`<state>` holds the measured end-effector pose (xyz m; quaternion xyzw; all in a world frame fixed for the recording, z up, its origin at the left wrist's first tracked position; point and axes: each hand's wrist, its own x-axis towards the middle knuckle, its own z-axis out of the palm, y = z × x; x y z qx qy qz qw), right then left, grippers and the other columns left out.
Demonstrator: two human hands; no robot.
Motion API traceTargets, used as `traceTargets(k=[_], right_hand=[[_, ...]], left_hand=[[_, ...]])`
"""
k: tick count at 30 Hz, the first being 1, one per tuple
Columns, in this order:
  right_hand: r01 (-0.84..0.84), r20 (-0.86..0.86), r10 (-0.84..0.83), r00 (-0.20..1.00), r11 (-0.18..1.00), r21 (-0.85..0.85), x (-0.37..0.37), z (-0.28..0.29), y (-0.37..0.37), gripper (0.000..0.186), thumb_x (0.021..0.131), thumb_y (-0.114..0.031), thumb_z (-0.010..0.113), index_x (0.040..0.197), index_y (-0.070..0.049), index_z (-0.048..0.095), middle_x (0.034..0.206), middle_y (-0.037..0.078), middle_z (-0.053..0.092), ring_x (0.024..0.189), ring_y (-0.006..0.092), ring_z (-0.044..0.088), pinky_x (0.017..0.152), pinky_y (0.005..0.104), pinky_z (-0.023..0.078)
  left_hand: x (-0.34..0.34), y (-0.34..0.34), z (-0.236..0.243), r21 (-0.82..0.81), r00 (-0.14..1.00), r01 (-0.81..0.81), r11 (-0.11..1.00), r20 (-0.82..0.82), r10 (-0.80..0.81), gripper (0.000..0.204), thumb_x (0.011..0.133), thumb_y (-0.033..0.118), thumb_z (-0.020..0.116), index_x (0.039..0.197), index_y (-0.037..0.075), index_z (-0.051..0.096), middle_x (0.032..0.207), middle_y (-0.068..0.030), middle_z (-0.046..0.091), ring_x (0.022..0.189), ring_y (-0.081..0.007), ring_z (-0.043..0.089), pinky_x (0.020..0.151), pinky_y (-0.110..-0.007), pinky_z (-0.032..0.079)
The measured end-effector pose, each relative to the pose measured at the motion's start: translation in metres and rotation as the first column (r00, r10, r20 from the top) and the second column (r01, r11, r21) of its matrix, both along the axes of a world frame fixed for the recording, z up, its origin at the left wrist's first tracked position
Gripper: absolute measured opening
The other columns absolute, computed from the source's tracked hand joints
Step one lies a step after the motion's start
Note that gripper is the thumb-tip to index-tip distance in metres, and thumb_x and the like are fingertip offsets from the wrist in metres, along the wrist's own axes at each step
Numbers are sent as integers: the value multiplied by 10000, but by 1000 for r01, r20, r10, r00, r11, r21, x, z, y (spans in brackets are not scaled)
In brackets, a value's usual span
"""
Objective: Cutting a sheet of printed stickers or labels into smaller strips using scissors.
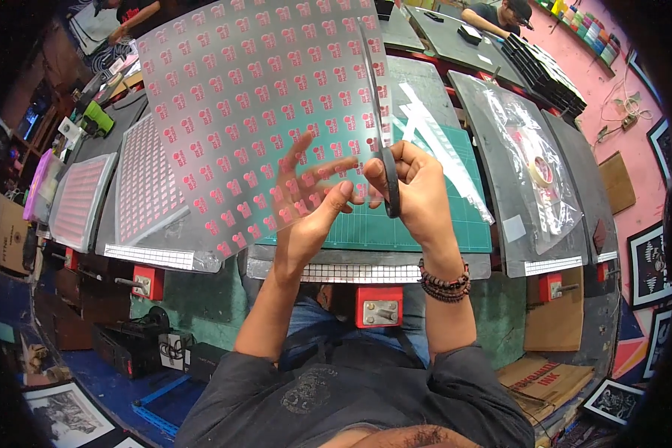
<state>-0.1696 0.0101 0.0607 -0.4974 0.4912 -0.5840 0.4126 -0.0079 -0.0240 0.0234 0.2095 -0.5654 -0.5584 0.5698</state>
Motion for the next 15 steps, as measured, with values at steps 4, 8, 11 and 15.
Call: traceTargets(k=[4,8,11,15], right_hand=[[-4,-4,4,1000,1000,10,-1,2,1,446,843,-365,816,962,12,611,732,28,648,615,51,600,525,199,510],[1,-5,0,1000,1000,14,1,2,1,434,855,-366,807,967,7,614,725,21,643,610,49,594,523,190,485],[48,4,-48,999,997,-54,2,9,-1,358,829,-278,845,898,2,634,707,35,668,597,40,583,501,184,421],[38,33,-37,999,999,-36,0,11,-7,391,833,-324,838,910,6,642,727,38,675,616,43,586,519,184,431]], left_hand=[[0,0,1,2,1000,6,1000,3,-6,725,928,11,661,1521,102,254,1155,-235,681,809,-208,727,661,-283,571],[-1,-1,-2,2,1000,12,1000,-28,-11,727,924,6,664,1519,102,257,1152,-235,683,804,-207,727,658,-283,572],[0,-1,-2,-16,1000,22,1000,7,-22,728,921,0,665,1517,98,259,1153,-233,684,800,-205,727,656,-285,574],[0,0,-2,-4,999,45,999,-8,-46,722,921,-8,661,1515,91,262,1153,-236,680,796,-207,726,653,-282,574]])
